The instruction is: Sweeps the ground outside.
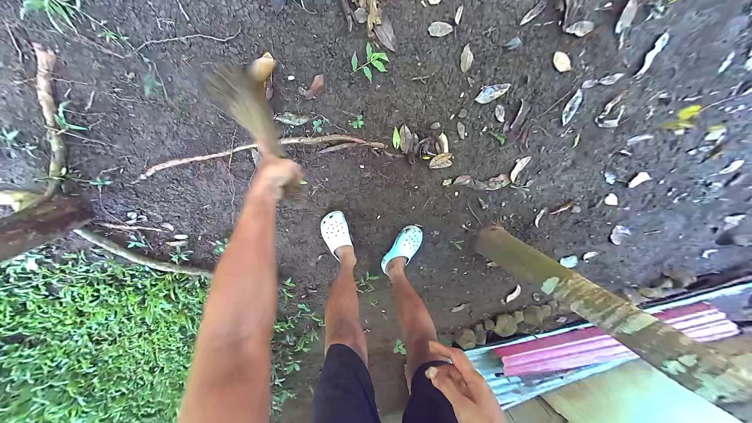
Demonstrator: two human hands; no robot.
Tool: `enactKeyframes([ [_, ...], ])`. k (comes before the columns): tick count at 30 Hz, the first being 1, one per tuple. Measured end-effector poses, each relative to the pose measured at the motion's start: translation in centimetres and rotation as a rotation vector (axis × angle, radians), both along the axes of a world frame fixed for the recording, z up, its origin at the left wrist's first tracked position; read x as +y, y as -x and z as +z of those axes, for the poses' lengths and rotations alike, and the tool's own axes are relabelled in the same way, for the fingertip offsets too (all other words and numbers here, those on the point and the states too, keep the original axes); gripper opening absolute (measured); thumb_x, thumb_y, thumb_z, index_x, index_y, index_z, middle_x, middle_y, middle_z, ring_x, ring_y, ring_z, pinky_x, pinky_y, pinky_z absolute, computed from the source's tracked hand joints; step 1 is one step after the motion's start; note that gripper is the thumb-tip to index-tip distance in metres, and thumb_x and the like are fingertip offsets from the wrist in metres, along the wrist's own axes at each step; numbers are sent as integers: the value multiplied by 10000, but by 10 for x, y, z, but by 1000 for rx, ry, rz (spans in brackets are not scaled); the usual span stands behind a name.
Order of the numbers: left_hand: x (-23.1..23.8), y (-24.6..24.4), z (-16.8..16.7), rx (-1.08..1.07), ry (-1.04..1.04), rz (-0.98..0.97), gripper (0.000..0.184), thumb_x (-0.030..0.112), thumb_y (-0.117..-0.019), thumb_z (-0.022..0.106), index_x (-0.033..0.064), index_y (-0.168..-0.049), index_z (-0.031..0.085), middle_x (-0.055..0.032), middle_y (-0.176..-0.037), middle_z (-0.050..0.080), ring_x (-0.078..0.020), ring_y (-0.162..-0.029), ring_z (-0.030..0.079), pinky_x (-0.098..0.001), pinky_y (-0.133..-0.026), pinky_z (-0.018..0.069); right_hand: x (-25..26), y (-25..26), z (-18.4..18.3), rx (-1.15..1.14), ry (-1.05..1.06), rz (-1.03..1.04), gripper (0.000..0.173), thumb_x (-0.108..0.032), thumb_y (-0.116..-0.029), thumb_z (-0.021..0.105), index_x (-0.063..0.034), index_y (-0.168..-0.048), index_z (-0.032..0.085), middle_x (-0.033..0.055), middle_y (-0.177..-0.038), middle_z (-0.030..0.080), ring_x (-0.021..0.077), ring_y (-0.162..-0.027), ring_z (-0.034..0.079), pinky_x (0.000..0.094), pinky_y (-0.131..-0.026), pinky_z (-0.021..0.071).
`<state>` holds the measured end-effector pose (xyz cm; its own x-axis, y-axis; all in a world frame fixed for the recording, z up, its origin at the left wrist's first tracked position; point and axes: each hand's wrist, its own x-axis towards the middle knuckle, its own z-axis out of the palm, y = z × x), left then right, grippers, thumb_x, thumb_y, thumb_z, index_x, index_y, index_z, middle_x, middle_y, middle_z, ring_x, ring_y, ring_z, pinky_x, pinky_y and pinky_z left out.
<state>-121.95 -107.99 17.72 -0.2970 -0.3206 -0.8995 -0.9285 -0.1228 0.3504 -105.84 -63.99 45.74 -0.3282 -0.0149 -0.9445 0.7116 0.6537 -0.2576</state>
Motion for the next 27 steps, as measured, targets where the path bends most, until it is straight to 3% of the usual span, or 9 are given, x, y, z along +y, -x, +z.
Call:
enactKeyframes([
  [1,36,10,0,9,-110,-81,1350,-74,-628,770,309,-1621,-61,-246,-1262,619,-336,-786,706,-527,-645,621,-4,1,3,15,6,-10,502,-179,-963,671,-11,-1417,538,173,-1364,588,202,-941,718,381,-833,633],
  [4,92,0,52,145,-502,-237,1339,-110,-673,738,410,-1632,-37,-261,-1157,619,-282,-565,624,-453,-498,578,-13,12,15,38,34,-46,507,-170,-971,666,-8,-1429,522,165,-1370,588,217,-954,723,397,-846,637],
  [8,53,-86,125,141,-490,-68,1164,-10,-796,729,483,-1610,60,-144,-917,625,-218,-583,608,-383,-515,575,-3,15,19,57,46,-83,500,-165,-972,659,3,-1422,522,175,-1345,590,230,-942,719,405,-839,638],
  [11,15,-139,86,-45,-150,181,1272,-97,-754,746,403,-1621,-41,-186,-935,632,-254,-581,656,-422,-522,608,5,9,9,61,23,-67,487,-200,-966,660,-25,-1407,552,162,-1303,610,216,-915,717,391,-812,641],
  [14,26,-158,42,-162,-304,107,1271,-104,-765,721,381,-1609,-97,-182,-859,630,-243,-542,636,-400,-505,588,3,0,4,42,53,-71,464,-190,-959,662,-48,-1391,569,145,-1320,615,207,-904,722,382,-798,645],
  [18,62,-159,97,29,-756,-208,1263,50,-700,798,404,-1635,26,-130,-886,635,-223,-552,618,-382,-481,577,7,-1,5,76,118,-128,480,-200,-966,673,-60,-1410,559,136,-1328,604,231,-912,717,406,-791,650],
  [21,70,-174,125,55,-472,50,1187,39,-713,783,325,-1626,82,-124,-867,622,-221,-564,628,-381,-478,586,28,-5,1,110,113,-147,463,-199,-961,664,-61,-1393,574,125,-1299,624,225,-900,720,394,-777,652],
  [24,74,-155,68,-105,-117,218,1209,-78,-794,730,327,-1627,-47,-186,-968,637,-240,-599,646,-412,-537,592,52,-8,-10,94,104,-178,442,-181,-952,669,-74,-1375,599,117,-1265,644,225,-888,718,391,-773,649],
  [27,88,-138,24,-184,-283,-38,1218,-55,-817,716,401,-1616,-81,-160,-878,631,-216,-551,622,-386,-516,579,80,-10,-13,67,125,-209,450,-194,-945,680,-78,-1373,603,123,-1292,639,236,-906,719,403,-781,647],
])
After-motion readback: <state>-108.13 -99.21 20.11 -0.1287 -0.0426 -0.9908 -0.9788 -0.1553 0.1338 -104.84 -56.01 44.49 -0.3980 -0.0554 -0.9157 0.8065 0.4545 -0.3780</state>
